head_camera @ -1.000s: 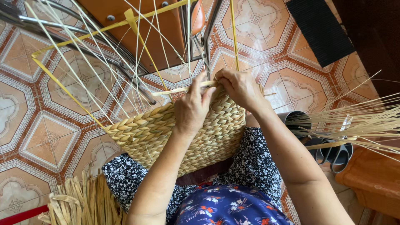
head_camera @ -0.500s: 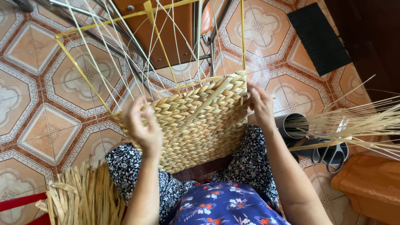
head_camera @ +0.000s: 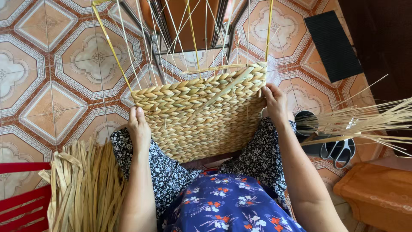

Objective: The person weaves a basket by hand using dried palm leaves. They sit on the floor and interlace the leaves through a metal frame structure, tightening the weave and occasionally adjusting the basket's position.

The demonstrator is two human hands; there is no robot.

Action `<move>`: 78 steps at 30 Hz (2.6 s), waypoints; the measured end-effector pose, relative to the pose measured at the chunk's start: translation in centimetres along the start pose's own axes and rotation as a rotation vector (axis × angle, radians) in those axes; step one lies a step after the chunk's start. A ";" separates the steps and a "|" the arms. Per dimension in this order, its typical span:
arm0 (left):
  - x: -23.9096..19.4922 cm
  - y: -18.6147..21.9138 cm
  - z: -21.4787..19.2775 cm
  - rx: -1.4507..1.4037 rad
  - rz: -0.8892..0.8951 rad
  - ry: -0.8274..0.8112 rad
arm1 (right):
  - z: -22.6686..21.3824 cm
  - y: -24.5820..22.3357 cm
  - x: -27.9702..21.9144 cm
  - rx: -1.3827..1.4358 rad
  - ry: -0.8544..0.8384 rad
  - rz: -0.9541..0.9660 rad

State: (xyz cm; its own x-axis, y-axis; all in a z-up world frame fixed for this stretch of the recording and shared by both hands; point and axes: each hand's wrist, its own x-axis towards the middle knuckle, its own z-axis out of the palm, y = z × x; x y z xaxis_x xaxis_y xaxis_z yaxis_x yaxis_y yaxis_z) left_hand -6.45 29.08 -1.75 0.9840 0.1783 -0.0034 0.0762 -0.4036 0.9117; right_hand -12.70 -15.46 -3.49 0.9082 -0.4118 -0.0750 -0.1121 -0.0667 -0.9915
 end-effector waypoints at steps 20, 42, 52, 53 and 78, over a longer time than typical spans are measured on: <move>-1.4 0.5 -0.7 0.017 -0.008 -0.006 | -0.8 -2.5 -0.9 -0.308 -0.062 0.095; 2.0 -2.4 -2.1 -0.786 -0.437 -0.280 | -1.0 -2.1 8.6 0.478 -0.327 0.189; 15.6 -3.2 -0.7 -0.408 -0.299 -0.340 | 3.7 -2.7 17.2 0.320 -0.391 -0.030; 17.2 -2.2 0.4 -0.412 -0.286 -0.366 | 4.1 -2.5 18.0 0.311 -0.403 -0.021; 25.2 -1.3 9.8 -0.392 0.100 -0.273 | 7.1 -1.9 23.3 0.597 -0.292 -0.045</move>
State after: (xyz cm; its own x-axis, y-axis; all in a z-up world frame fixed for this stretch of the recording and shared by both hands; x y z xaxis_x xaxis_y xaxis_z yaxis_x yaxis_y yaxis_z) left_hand 19.81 25.28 -7.02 0.9937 -0.1068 0.0326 -0.0359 -0.0288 0.9989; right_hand 11.53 -18.43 -4.07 0.9881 -0.1518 0.0249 0.0945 0.4714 -0.8768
